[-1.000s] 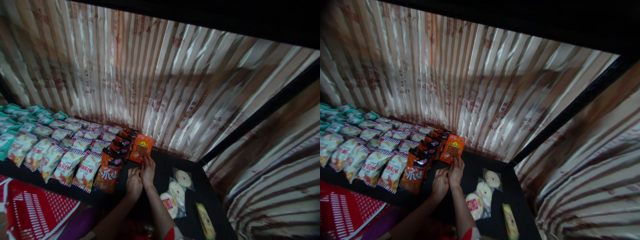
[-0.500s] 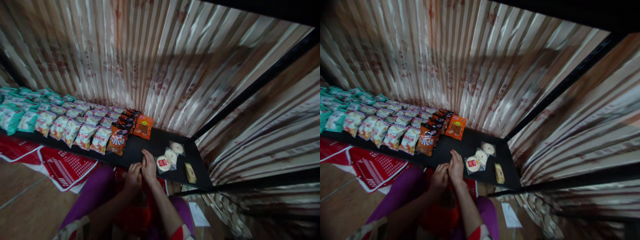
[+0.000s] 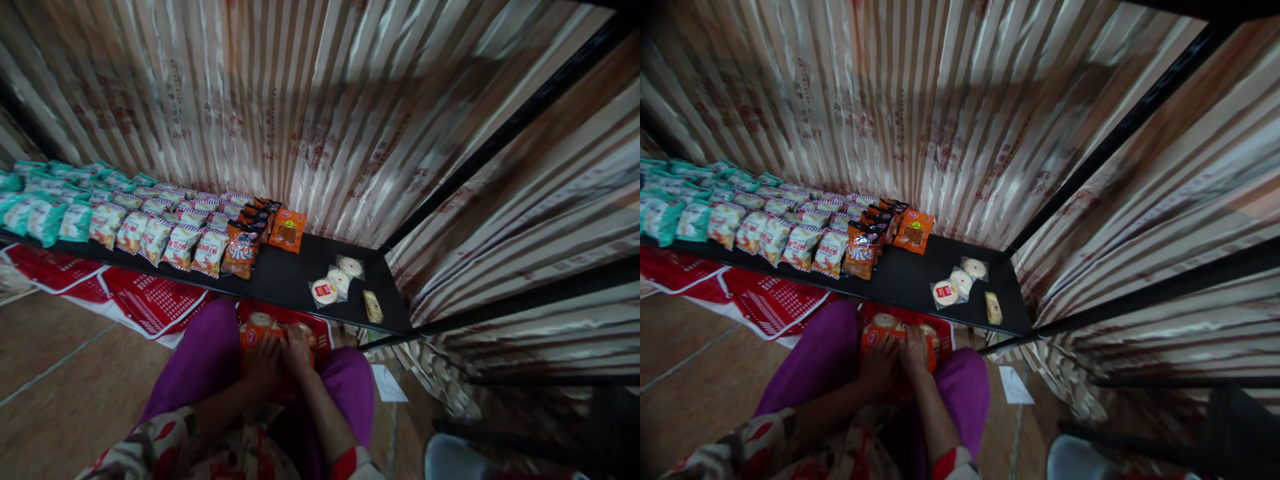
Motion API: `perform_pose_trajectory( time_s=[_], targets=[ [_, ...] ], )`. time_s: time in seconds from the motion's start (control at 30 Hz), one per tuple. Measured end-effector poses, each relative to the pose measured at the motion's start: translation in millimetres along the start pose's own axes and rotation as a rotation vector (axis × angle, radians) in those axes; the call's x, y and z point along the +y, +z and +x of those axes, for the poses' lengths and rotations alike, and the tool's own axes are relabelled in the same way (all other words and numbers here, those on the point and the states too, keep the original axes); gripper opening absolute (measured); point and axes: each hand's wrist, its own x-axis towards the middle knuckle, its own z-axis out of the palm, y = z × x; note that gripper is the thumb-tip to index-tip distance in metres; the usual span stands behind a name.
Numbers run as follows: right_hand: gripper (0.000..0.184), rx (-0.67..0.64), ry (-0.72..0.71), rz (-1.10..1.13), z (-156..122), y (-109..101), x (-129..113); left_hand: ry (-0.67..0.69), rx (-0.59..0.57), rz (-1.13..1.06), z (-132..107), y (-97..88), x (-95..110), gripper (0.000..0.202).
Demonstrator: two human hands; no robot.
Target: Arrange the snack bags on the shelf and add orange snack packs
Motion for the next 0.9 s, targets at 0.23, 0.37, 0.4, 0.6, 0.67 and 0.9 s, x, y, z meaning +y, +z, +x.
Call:
perform_pose_trajectory(
  time_s=[0.23,0.37,0.4,0.6,0.67,0.9],
  targets=[
    [0.049,-0.201,0.128,-0.078,-13.3,11.3,9.3,-0.052,-0.162,0.025,-14.1,14.5,-19.0,0.061],
    [0.045,-0.214,0.145,-0.096,-14.2,5.2,7.1,-0.038,-0.166,0.041,-13.1,10.3,-20.2,0.062],
    [0.043,-0.213,0.151,-0.098,-14.9,3.7,7.1,-0.028,-0.166,0.044,-12.9,9.2,-20.6,0.062],
    [0.039,-0.175,0.183,-0.093,-20.6,1.3,9.3,0.036,-0.151,0.043,-13.8,6.2,-27.8,0.059],
    [0.038,-0.162,0.182,-0.083,-21.0,2.4,9.1,0.054,-0.137,0.044,-14.7,6.2,-28.9,0.056],
    [0.034,-0.073,0.148,-0.020,-19.0,11.2,6.5,0.120,-0.034,0.031,-17.0,1.1,-26.7,0.042]
  ],
)
